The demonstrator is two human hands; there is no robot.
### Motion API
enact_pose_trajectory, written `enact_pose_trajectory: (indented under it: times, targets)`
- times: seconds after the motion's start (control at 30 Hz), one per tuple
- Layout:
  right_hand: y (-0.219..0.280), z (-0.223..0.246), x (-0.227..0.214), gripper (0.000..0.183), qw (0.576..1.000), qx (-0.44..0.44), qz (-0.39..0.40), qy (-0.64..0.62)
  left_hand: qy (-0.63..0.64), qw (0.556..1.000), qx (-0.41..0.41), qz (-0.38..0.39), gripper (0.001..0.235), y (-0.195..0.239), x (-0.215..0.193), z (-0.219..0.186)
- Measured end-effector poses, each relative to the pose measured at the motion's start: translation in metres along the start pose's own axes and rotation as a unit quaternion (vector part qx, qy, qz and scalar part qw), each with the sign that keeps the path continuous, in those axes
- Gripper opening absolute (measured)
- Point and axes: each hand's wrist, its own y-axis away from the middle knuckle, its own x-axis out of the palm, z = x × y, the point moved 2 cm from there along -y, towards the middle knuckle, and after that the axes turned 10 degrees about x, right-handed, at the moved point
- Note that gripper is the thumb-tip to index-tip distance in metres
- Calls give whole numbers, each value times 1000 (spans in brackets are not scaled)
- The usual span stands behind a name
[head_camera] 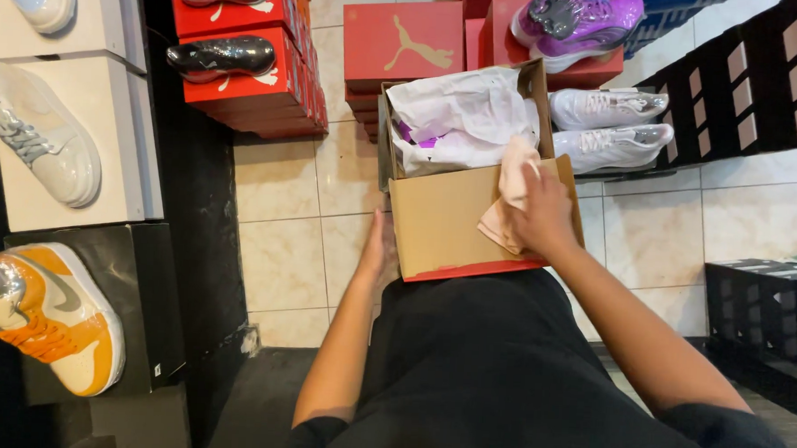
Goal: Cleaning shoes with a cloth and organizing shoe boxes in a warehouse
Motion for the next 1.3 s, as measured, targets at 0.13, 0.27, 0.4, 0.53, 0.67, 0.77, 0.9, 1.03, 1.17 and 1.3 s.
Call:
enact_pose_trajectory:
  times: [0.13, 0.27, 0.4, 0.53, 0.67, 0.77, 0.9, 1.03, 1.17, 1.3]
  targets:
    - [-1, 62, 60, 67, 976, -110, 162, -92, 130, 986, -104, 4, 75, 2, 20, 60]
    - [21, 95, 42, 49, 865, -350, 314, -177, 86, 993, -72, -36, 64, 3, 17, 57]
    - [-8, 7, 8, 36, 891, -361, 212, -175, 96, 992, -70, -34, 59, 7, 17, 66]
    - [-30, -45, 53, 48, 975, -214, 12, 64, 65, 995, -55, -45, 57, 6, 23, 66]
    - [1, 44, 109, 44, 931, -303, 123, -160, 81, 993, -64, -54, 60, 4, 27, 34]
    - [20, 50, 50, 42, 912, -334, 194, -139, 68, 994, -65, -53, 60, 7, 21, 46]
    - [-10, -31, 32, 33, 970, -221, 104, 4, 85, 991, -81, -66, 59, 10, 26, 50]
    - [-19, 3, 110, 48, 990, -130, 56, 24, 71, 994, -64, -62, 58, 9, 35, 31]
    - [26, 85, 76, 40, 903, -277, 250, -215, 106, 987, -103, -62, 61, 8, 22, 57]
    - [25, -13, 20, 41, 895, -72, 307, -317, 164, 977, -130, -42, 60, 10, 30, 40]
